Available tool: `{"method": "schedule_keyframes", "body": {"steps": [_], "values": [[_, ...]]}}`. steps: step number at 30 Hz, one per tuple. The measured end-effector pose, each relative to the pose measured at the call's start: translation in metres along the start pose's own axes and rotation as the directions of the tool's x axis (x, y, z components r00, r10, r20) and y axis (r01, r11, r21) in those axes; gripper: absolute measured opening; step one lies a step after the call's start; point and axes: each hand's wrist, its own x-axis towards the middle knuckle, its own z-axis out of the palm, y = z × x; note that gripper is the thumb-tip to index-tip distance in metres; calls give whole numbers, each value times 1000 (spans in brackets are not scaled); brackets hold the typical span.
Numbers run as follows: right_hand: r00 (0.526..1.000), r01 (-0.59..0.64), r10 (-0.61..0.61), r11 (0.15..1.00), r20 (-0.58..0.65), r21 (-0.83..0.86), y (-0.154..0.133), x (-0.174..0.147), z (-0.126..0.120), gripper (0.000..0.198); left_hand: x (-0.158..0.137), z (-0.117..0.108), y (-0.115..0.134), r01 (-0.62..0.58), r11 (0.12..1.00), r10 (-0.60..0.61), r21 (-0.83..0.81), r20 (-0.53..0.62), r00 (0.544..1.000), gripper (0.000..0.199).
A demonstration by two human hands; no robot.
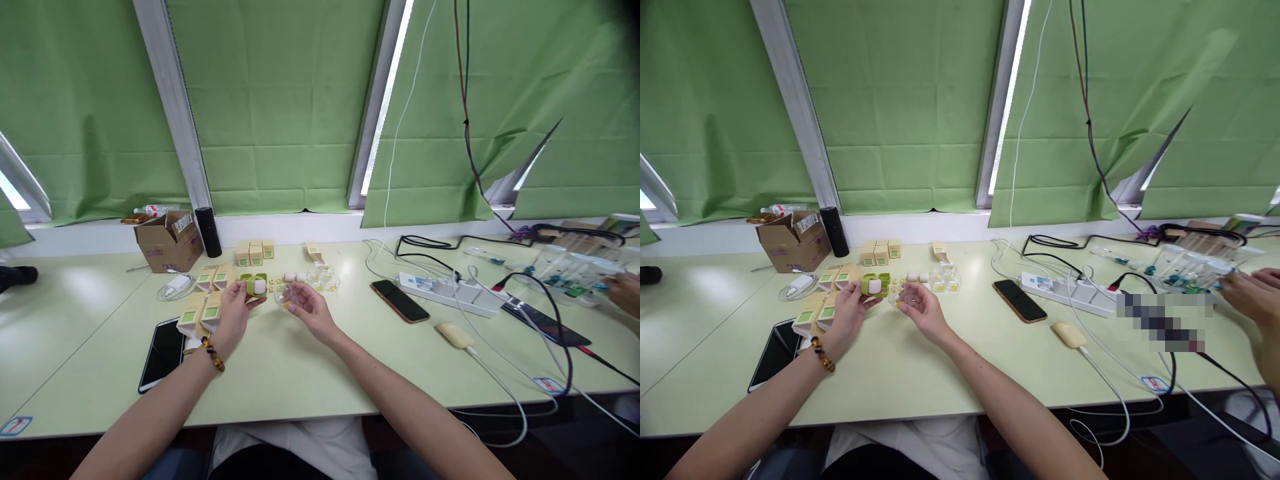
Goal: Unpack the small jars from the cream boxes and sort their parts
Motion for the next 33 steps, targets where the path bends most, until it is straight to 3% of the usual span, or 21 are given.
{"method": "schedule_keyframes", "body": {"steps": [5,12,16,20,23,27,30,33], "values": [[998,55,-54,989,-10,135,-8,2,1,54,-6,4,-3,223,974,-220,-45,52,974,6],[996,25,-9,981,-84,191,-12,4,3,63,-9,4,-7,249,968,-248,-23,44,968,4],[995,24,-6,983,-95,183,-12,5,4,58,-8,3,-8,252,968,-251,-17,41,967,5],[993,55,-47,996,-111,72,-12,4,4,46,-8,2,-9,242,970,-240,-14,60,969,6],[980,155,-165,984,-114,-88,-13,0,4,34,-9,2,-9,233,973,-232,-8,66,971,9],[918,358,-397,846,-19,-394,-14,-8,3,12,-10,3,-9,229,974,-228,-2,73,971,10],[886,431,-462,783,44,-448,-13,-12,1,12,-11,4,-9,233,972,-233,1,64,970,9],[897,402,-441,807,10,-432,-13,-13,1,11,-10,3,-10,226,974,-225,-3,60,972,12]]}}
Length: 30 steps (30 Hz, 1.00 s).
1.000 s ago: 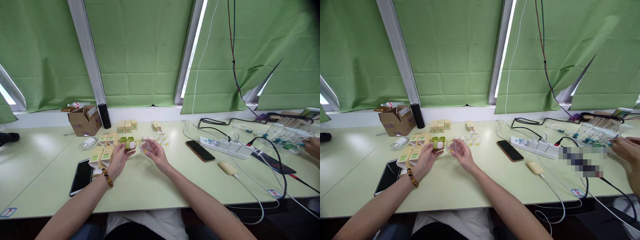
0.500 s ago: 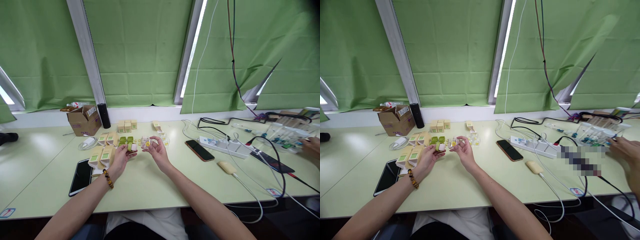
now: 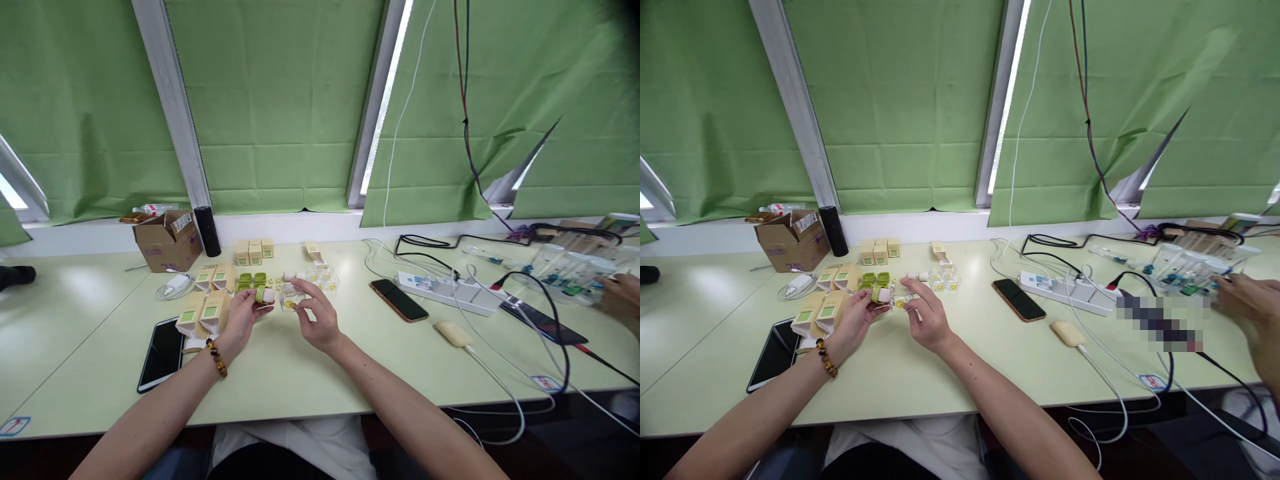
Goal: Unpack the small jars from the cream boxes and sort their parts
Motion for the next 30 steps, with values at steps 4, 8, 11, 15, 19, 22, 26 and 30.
{"method": "schedule_keyframes", "body": {"steps": [4,8,11,15,19,22,26,30], "values": [[985,-127,142,981,-94,149,-3,6,3,21,2,-3,-2,-6,1000,6,21,-1,1000,16],[916,-352,402,790,10,501,1,17,1,38,2,-2,-2,-6,999,7,32,-13,1000,13],[845,-491,507,613,168,619,9,22,-4,47,0,0,0,-1,1000,2,26,-18,1000,9],[781,-555,588,499,210,665,17,23,-11,51,0,1,0,-4,1000,4,20,-24,1000,8],[786,-535,597,524,163,663,15,27,-21,50,0,0,1,-4,1000,5,23,-25,1000,10],[820,-464,571,610,49,642,13,36,-34,39,-1,0,1,1,1000,-1,23,-29,1000,10],[862,-351,457,852,-222,389,13,50,-64,35,-1,0,2,-2,1000,3,27,-27,1000,9],[925,-365,324,902,-200,-230,11,53,-101,24,0,0,1,-4,999,5,37,-37,999,10]]}}
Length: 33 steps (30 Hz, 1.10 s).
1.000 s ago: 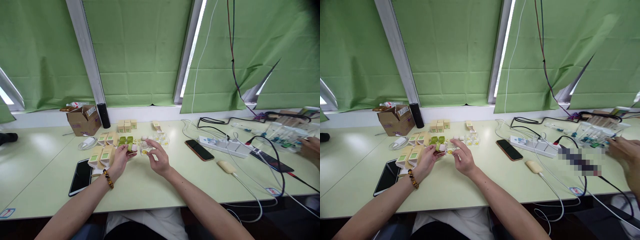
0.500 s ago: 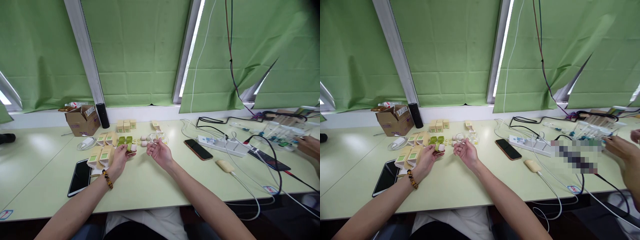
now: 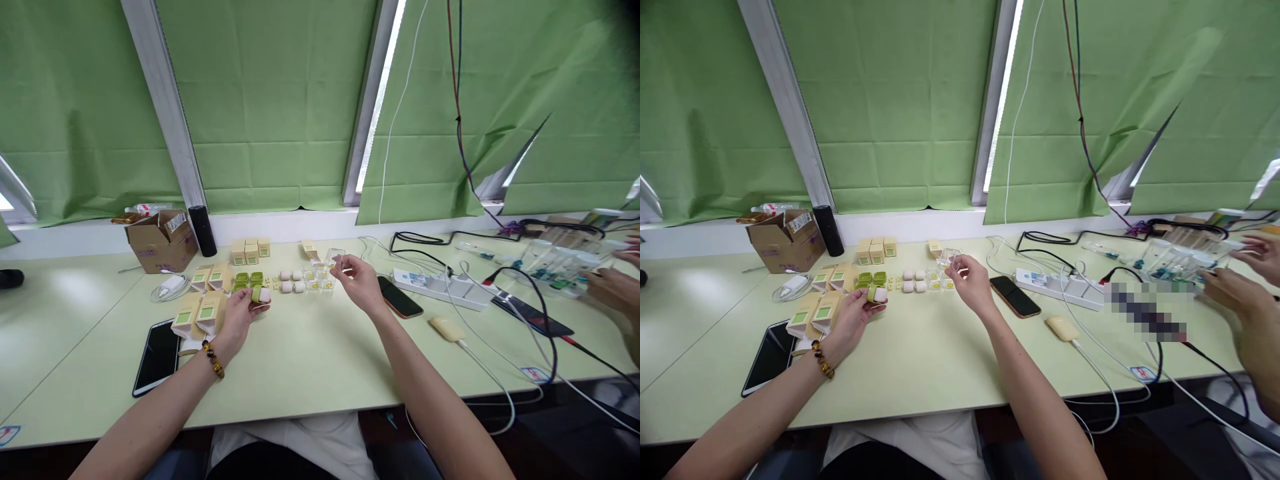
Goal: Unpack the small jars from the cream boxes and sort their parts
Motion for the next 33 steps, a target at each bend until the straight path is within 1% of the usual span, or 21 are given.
{"method": "schedule_keyframes", "body": {"steps": [1,2,4,6,8,11,16,25,26,28,30,31,33], "values": [[998,28,-19,988,60,-152,2,0,-8,18,0,0,0,0,1000,0,2,3,1000,11],[992,53,-17,959,129,-279,4,-1,-14,11,1,-1,-1,-2,1000,2,3,6,1000,11],[969,84,37,880,245,-467,11,-5,-21,7,1,-2,-2,-8,1000,8,3,11,1000,13],[939,84,134,804,318,-589,20,-9,-22,11,1,-2,-2,-19,1000,18,2,11,1000,15],[908,82,218,743,357,-664,30,-13,-18,13,1,-2,-2,-25,1000,25,1,12,1000,16],[888,112,250,698,387,-707,42,-16,-12,17,1,-1,-2,-24,1000,24,6,3,1000,14],[891,112,264,662,370,-741,48,-17,-7,18,1,0,-1,-14,1000,15,20,-7,1000,11],[893,128,267,619,361,-775,52,-19,-6,6,1,-2,-3,-27,1000,27,14,11,1000,16],[892,121,279,611,355,-783,50,-19,-6,6,2,-2,-3,-28,1000,28,14,11,1000,16],[899,99,293,588,325,-803,44,-20,-7,18,2,-2,-3,-27,999,27,17,6,1000,15],[931,76,253,574,265,-815,35,-20,-10,34,2,-2,-3,-25,1000,25,18,3,1000,13],[954,70,197,581,224,-811,29,-19,-11,38,2,-2,-3,-25,1000,25,17,3,1000,13],[992,70,34,643,120,-762,14,-18,-12,32,2,-2,-2,-26,1000,26,10,5,1000,12]]}}
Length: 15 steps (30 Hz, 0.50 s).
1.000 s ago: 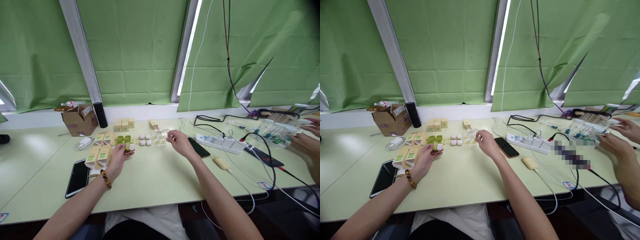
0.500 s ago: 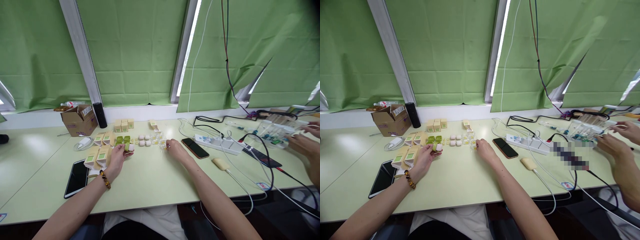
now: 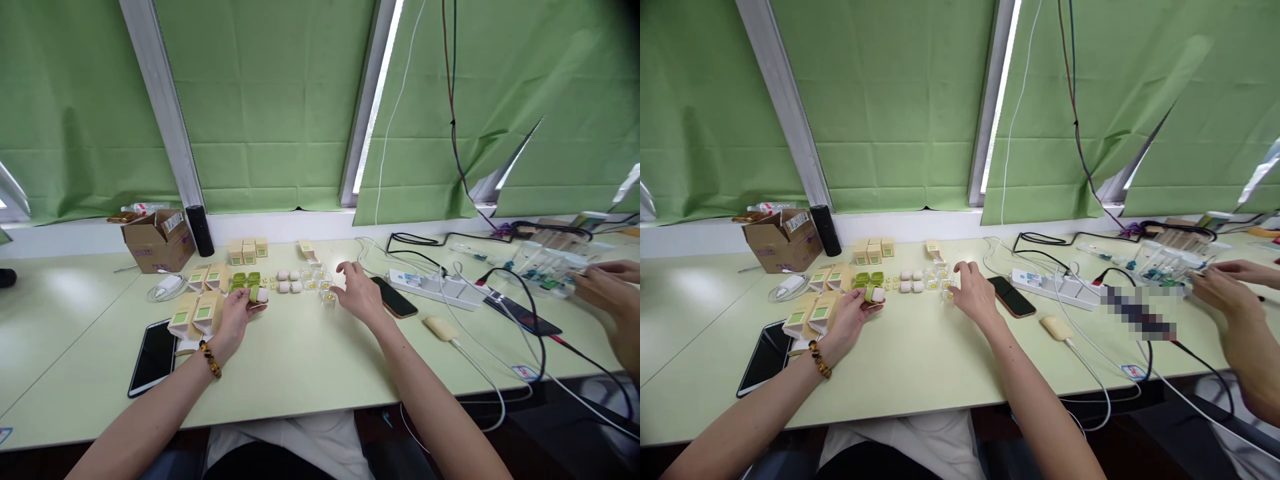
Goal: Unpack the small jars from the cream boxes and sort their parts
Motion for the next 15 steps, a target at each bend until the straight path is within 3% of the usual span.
{"method": "schedule_keyframes", "body": {"steps": [2,4,6,8,11,13,15], "values": [[980,91,-64,986,-191,136,-14,-1,-10,18,-1,1,1,11,1000,-11,-13,1,1000,9],[946,237,-161,936,-283,259,-36,-3,-14,8,-2,2,1,33,999,-33,-31,3,999,6],[942,316,-239,869,-237,381,-62,-7,-10,9,-2,4,2,53,997,-52,-56,13,999,2],[957,282,-274,816,-92,504,-90,-11,2,19,-3,6,3,64,994,-61,-86,33,998,4],[963,174,-264,767,57,618,-125,-17,31,56,-3,7,4,70,991,-61,-115,76,995,14],[967,120,-238,744,92,657,-139,-19,52,68,-2,6,4,71,991,-61,-114,91,994,18],[972,110,-225,674,62,730,-146,-21,70,62,-1,5,2,76,990,-63,-120,107,992,19]]}}
